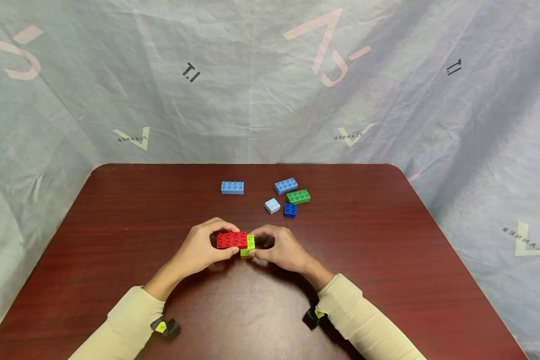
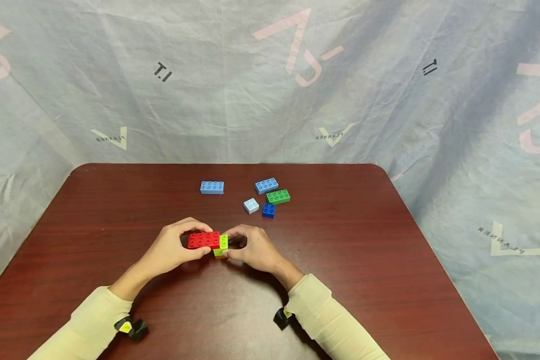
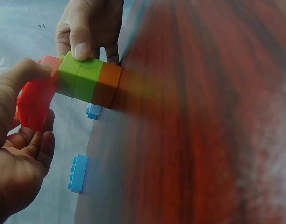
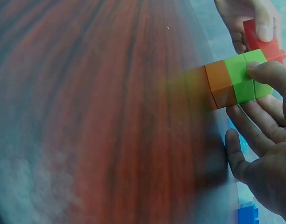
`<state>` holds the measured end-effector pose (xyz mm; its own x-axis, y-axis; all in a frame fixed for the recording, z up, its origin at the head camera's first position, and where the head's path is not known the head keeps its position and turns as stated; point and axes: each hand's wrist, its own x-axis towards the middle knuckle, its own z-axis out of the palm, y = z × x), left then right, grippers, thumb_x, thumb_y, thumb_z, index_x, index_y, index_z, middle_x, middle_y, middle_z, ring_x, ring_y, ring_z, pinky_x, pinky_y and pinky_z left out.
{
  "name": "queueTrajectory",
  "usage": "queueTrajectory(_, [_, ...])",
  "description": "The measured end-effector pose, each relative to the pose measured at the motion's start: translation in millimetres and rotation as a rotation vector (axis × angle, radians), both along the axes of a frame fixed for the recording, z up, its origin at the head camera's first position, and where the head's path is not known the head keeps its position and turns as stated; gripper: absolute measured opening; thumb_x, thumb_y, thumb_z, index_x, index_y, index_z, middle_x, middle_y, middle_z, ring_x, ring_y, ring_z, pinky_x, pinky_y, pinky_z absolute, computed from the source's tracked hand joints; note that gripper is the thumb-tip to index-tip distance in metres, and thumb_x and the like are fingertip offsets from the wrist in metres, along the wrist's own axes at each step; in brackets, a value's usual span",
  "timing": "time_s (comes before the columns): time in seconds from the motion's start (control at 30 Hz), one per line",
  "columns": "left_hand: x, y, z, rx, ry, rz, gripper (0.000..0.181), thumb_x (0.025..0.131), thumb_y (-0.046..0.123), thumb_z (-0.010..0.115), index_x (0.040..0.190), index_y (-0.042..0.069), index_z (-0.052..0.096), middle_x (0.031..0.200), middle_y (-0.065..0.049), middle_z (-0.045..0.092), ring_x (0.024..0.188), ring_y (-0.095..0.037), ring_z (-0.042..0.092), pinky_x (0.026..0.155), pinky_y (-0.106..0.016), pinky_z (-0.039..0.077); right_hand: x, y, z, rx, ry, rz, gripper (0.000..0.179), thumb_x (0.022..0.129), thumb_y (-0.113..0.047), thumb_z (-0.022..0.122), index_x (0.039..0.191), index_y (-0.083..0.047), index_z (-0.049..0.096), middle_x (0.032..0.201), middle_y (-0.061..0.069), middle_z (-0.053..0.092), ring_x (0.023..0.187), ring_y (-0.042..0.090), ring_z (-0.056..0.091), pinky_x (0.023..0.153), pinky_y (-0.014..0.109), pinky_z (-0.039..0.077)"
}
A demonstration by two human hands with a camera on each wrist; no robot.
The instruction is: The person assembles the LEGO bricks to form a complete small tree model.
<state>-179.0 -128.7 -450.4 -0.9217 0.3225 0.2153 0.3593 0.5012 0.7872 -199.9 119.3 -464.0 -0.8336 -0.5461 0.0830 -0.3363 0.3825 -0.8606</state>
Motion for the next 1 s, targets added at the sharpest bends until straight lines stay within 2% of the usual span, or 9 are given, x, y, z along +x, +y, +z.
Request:
queueTrajectory(0.2, [2.1,-3.5,-0.3,0.003,-0.009,0.017,0.036,0.08,0.023,0.09,0.111,0.028,0.071,0.109,0.008,0.069,0.093,-0.014,0.062,0.078,-0.027,0.056,-0.2,-1,-0.7,0.003,0.0,0.0,0.032,0.088,-0.01,0.081,0.119,-0.012,0.073,0.112,0.006,0.076,0.09,0.013,0.073,0.077,0.025,0.06])
queueTrajectory(0.37, [0.6,-3.3,-1.3,-0.001,-0.013,0.013,0.036,0.081,0.023,0.089,0.111,0.028,0.071,0.109,0.008,0.069,0.094,-0.015,0.062,0.079,-0.035,0.058,-2.0,3,-0.8,-0.002,0.004,0.031,0.035,0.088,-0.01,0.08,0.122,-0.011,0.071,0.115,0.007,0.075,0.096,0.018,0.074,0.08,0.027,0.06])
queueTrajectory(0.57, [0.4,-2.5,-0.5,0.001,-0.018,0.013,0.035,0.081,0.023,0.089,0.111,0.027,0.071,0.109,0.007,0.069,0.094,-0.016,0.062,0.079,-0.04,0.059,-6.4,15,2.1,0.004,-0.018,0.087,0.042,0.09,-0.013,0.08,0.13,-0.013,0.067,0.123,0.005,0.072,0.109,0.023,0.072,0.091,0.035,0.059])
queueTrajectory(0.7, [0.7,-1.5,-0.2,-0.005,-0.023,0.005,0.035,0.082,0.023,0.088,0.111,0.028,0.071,0.109,0.008,0.068,0.095,-0.015,0.062,0.079,-0.036,0.058,-10.8,27,6.7,-0.036,-0.029,0.093,0.043,0.091,-0.009,0.078,0.132,-0.005,0.065,0.128,0.012,0.07,0.116,0.029,0.07,0.098,0.044,0.058])
queueTrajectory(0.8, [1.2,-0.6,-0.1,-0.004,-0.029,0.001,0.035,0.082,0.024,0.088,0.112,0.029,0.071,0.109,0.008,0.068,0.095,-0.015,0.062,0.08,-0.033,0.057,-16.2,37,13.3,-0.075,-0.034,0.061,0.043,0.091,-0.007,0.077,0.131,0.001,0.064,0.128,0.02,0.068,0.118,0.036,0.069,0.098,0.047,0.057])
queueTrajectory(1.0, [2.2,0.7,0.4,0.005,-0.034,0.004,0.037,0.081,0.023,0.088,0.113,0.028,0.071,0.11,0.007,0.069,0.096,-0.016,0.061,0.078,-0.03,0.056,-40.1,60,29.6,-0.136,-0.019,-0.085,0.037,0.092,-0.005,0.076,0.127,0.001,0.068,0.128,0.025,0.067,0.116,0.048,0.064,0.091,0.03,0.058])
